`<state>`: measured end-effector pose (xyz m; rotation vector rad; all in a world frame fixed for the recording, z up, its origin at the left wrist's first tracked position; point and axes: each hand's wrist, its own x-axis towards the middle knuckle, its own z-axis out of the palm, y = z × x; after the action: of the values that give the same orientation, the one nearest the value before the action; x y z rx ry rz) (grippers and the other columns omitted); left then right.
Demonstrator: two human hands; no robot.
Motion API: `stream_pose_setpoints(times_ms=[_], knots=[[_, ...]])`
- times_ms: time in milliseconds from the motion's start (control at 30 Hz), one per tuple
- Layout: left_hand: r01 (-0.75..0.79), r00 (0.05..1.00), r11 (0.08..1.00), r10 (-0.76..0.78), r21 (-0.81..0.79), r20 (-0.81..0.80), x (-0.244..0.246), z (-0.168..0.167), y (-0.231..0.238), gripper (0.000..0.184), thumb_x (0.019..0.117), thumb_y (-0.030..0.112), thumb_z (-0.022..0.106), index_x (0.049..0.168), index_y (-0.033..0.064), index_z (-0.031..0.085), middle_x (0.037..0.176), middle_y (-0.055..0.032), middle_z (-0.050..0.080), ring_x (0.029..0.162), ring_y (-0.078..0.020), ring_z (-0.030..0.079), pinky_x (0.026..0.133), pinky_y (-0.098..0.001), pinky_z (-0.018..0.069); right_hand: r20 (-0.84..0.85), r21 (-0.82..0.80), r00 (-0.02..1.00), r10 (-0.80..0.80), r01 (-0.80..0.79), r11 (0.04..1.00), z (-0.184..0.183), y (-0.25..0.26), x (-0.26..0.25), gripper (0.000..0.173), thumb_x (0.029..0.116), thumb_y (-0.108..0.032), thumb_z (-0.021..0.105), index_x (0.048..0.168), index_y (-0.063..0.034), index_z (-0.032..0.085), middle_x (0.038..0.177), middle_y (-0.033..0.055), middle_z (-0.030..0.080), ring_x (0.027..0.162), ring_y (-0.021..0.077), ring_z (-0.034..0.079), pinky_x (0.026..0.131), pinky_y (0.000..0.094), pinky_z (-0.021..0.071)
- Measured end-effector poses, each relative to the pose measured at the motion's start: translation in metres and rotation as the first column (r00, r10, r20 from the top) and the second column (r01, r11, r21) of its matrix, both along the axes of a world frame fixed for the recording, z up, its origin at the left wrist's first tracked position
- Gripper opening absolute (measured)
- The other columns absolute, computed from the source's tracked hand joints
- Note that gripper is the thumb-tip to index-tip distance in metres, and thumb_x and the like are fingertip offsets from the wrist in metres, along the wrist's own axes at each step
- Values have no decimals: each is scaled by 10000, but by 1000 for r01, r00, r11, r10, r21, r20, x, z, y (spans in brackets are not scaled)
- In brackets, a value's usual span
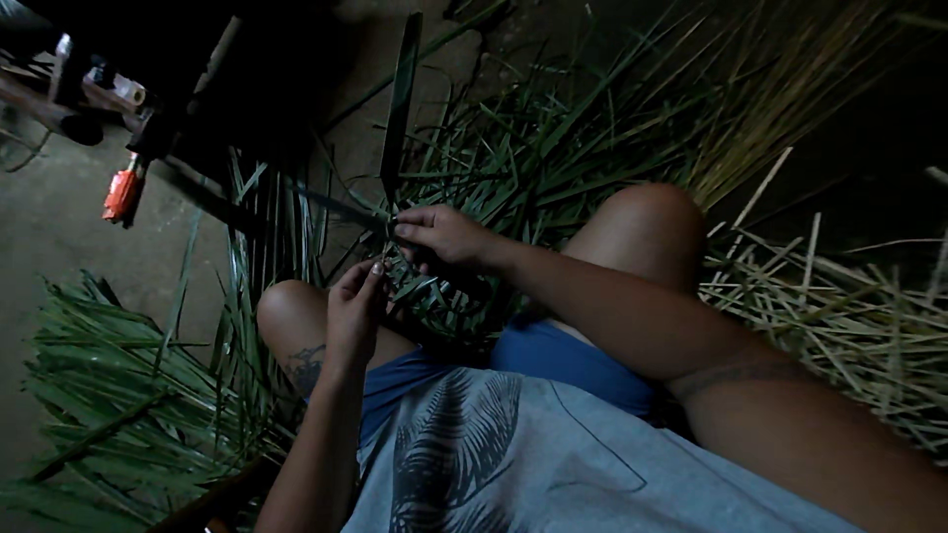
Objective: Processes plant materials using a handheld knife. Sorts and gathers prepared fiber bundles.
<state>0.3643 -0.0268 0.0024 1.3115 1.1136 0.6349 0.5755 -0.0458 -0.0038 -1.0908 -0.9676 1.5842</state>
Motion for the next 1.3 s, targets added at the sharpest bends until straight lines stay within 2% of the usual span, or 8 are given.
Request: stream_pose_setpoints(times_ms=[100, 267, 367, 633, 767, 1000, 1200, 1300], knots=[[31, 999, 999, -31, 5, 7, -1, -2, -3, 211, 1073, 178, 529, 1124, 60, 695, 793, -32, 620, 577, -72, 522, 495, -194, 450, -24, -12, 997, -78, 77, 997, 3, 4, 11, 319, 1113, -199, 465, 1339, -2, 576, 807, 71, 633, 607, 132, 626, 542, 251, 560], [53, 998, 999, -52, -10, 38, -1, -2, -4, 206, 1069, 165, 531, 1114, 46, 693, 790, -26, 603, 574, -65, 507, 502, -194, 446, -34, -10, 992, -118, 118, 993, 5, 4, 16, 306, 1114, -196, 464, 1316, 0, 583, 787, 76, 637, 599, 134, 626, 547, 254, 559], [72, 997, 997, -71, -31, 41, -6, -2, -4, 206, 1069, 165, 527, 1101, 47, 694, 777, -19, 602, 567, -61, 508, 495, -193, 449, -30, 2, 981, -190, 190, 982, 8, 6, 25, 335, 1115, -201, 460, 1369, -9, 563, 791, 63, 631, 604, 129, 620, 546, 254, 556], [149, 989, 983, -145, -106, 41, -18, -5, -12, 231, 1079, 160, 497, 1123, 20, 676, 778, -35, 623, 548, -64, 525, 471, -191, 449, -25, -11, 942, -334, 334, 942, 9, 12, 51, 334, 1111, -211, 475, 1376, -24, 559, 806, 56, 632, 616, 126, 628, 557, 245, 563], [175, 984, 979, -172, -107, 35, -23, -6, -15, 232, 1080, 162, 497, 1126, 14, 671, 777, -37, 626, 540, -62, 516, 467, -191, 444, -21, -19, 934, -357, 356, 934, 7, 14, 56, 311, 1112, -220, 474, 1327, -24, 584, 803, 64, 632, 615, 131, 622, 556, 250, 557], [197, 980, 971, -196, -134, 24, -36, -10, -24, 225, 1074, 167, 508, 1107, 19, 674, 838, -43, 653, 538, -55, 506, 454, -186, 427, -10, -48, 912, -411, 410, 911, 7, 15, 63, 330, 1116, -226, 462, 1359, -28, 565, 805, 67, 635, 600, 134, 619, 550, 259, 558], [215, 977, 966, -213, -147, 31, -50, -14, -31, 222, 1071, 171, 507, 1103, 30, 675, 771, -14, 609, 520, -45, 471, 442, -185, 403, 32, -114, 883, -467, 468, 876, 5, 17, 71, 324, 1113, -237, 472, 1356, -47, 572, 816, 53, 634, 599, 123, 616, 537, 239, 548], [200, 980, 967, -197, -156, 37, -56, -15, -34, 221, 1068, 163, 508, 1109, 27, 676, 749, -9, 592, 511, -47, 462, 437, -184, 396, 81, -138, 863, -499, 505, 852, 3, 22, 78, 336, 1112, -251, 472, 1373, -67, 577, 865, 57, 645, 629, 127, 623, 559, 247, 553]])
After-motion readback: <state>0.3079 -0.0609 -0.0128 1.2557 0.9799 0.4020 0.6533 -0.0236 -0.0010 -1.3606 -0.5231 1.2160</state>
